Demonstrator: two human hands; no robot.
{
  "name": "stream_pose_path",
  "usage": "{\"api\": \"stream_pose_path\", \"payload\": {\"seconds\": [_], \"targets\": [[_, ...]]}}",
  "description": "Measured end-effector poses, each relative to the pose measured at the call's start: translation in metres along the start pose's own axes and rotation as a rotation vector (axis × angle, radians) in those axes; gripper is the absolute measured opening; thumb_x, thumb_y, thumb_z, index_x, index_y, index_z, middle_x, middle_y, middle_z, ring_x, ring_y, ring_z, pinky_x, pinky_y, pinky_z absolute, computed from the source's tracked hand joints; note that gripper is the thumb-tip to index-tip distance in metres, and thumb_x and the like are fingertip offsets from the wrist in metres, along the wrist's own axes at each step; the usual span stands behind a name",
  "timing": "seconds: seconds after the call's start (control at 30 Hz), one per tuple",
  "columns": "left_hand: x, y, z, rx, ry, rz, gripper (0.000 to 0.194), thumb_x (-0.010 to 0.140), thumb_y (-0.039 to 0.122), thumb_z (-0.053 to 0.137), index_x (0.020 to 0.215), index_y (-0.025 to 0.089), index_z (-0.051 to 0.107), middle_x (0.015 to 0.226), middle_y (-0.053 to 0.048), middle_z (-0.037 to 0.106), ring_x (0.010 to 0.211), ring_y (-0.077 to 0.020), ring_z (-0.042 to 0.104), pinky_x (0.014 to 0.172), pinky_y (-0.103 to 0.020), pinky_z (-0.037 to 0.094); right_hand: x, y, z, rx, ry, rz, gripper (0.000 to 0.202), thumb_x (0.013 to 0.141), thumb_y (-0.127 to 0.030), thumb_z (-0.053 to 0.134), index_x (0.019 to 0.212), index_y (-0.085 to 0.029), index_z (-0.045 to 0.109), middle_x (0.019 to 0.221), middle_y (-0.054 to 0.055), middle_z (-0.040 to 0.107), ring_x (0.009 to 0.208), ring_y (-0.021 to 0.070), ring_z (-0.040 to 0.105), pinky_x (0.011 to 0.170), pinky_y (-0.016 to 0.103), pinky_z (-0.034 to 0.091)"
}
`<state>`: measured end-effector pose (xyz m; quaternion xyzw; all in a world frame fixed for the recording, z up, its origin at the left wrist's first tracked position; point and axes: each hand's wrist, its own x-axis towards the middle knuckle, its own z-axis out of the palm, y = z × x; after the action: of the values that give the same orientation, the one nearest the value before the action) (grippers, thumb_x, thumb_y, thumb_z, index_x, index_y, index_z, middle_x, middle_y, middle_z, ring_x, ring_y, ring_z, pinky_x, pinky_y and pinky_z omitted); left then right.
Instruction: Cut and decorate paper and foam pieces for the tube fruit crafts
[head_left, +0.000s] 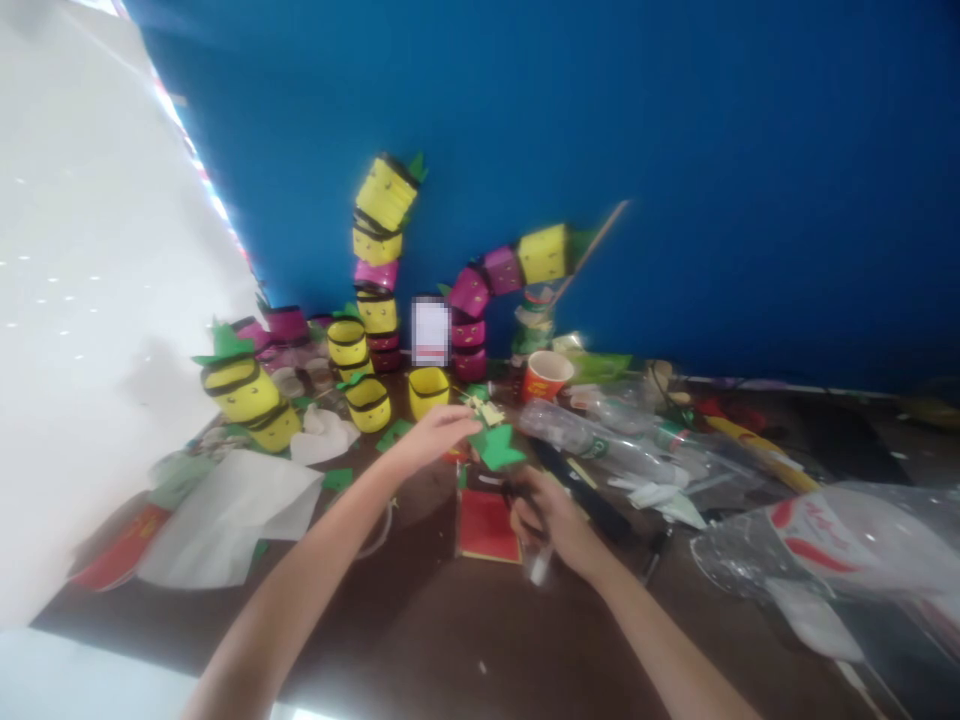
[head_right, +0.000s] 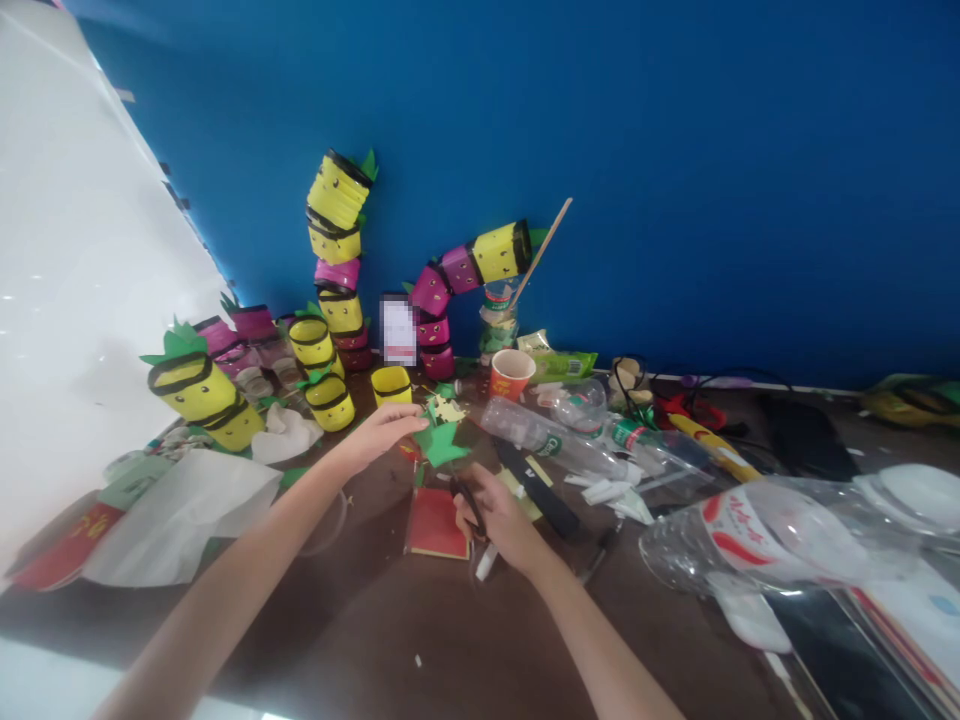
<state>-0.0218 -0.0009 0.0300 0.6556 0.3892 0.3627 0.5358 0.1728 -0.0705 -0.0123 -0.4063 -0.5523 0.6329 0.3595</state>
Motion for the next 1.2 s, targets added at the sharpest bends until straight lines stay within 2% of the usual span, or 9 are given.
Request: {"api": "stream_pose_path", "payload": {"seconds": [0.17,0.33,0.57,1.0,1.2], "targets": [[0.0014,-0.0027,0.0024,-0.026,0.014,0.004,0.027,0.076,0.034,0.051,0.059,0.014,0.047,0.057,0.004,0.046,0.056,-0.0092,0.05,0.056,-0.02,0.037,-0.0007,-0.0013,0.0004,-0.019,0.006,0.001,0.037,0.073,-0.053,0.055,0.087,-0.019,0.045,0.04,-0.01,0.045,0.034,0.0053,0.035,0.036,0.017,0.024],[0.0014,-0.0021,0.0016,0.015,-0.048,0.007,0.028,0.078,0.034,0.047,0.06,0.013,0.051,0.056,0.003,0.051,0.056,-0.0098,0.051,0.054,-0.02,0.038,-0.0011,-0.003,0.0019,-0.028,-0.015,-0.016,0.039,0.074,-0.055,0.054,0.085,-0.019,0.045,0.039,-0.01,0.043,0.033,0.0045,0.031,0.035,0.017,0.022],[0.0005,-0.0007,0.0011,0.061,-0.051,-0.005,0.028,0.078,0.033,0.046,0.058,0.014,0.052,0.057,0.002,0.053,0.056,-0.0099,0.05,0.053,-0.02,0.037,-0.0011,-0.0034,0.0028,-0.026,-0.026,-0.026,0.042,0.075,-0.058,0.052,0.088,-0.019,0.045,0.04,-0.009,0.043,0.033,0.0051,0.032,0.035,0.018,0.023],[0.0013,-0.0028,-0.0009,0.114,-0.039,0.042,0.031,0.077,0.036,0.046,0.054,0.015,0.043,0.053,0.004,0.04,0.054,-0.0082,0.04,0.051,-0.02,0.03,-0.0015,-0.0066,0.0032,-0.022,-0.026,-0.015,0.048,0.072,-0.059,0.054,0.095,-0.019,0.045,0.042,-0.01,0.042,0.034,0.0052,0.031,0.035,0.018,0.022],[0.0006,0.0002,-0.001,0.151,-0.026,0.048,0.033,0.076,0.039,0.045,0.055,0.016,0.038,0.054,0.004,0.032,0.053,-0.0078,0.033,0.05,-0.021,0.026,0.0002,0.0004,0.0009,-0.004,-0.04,-0.022,0.042,0.073,-0.058,0.054,0.087,-0.019,0.045,0.042,-0.01,0.041,0.033,0.0049,0.031,0.034,0.017,0.022]]}}
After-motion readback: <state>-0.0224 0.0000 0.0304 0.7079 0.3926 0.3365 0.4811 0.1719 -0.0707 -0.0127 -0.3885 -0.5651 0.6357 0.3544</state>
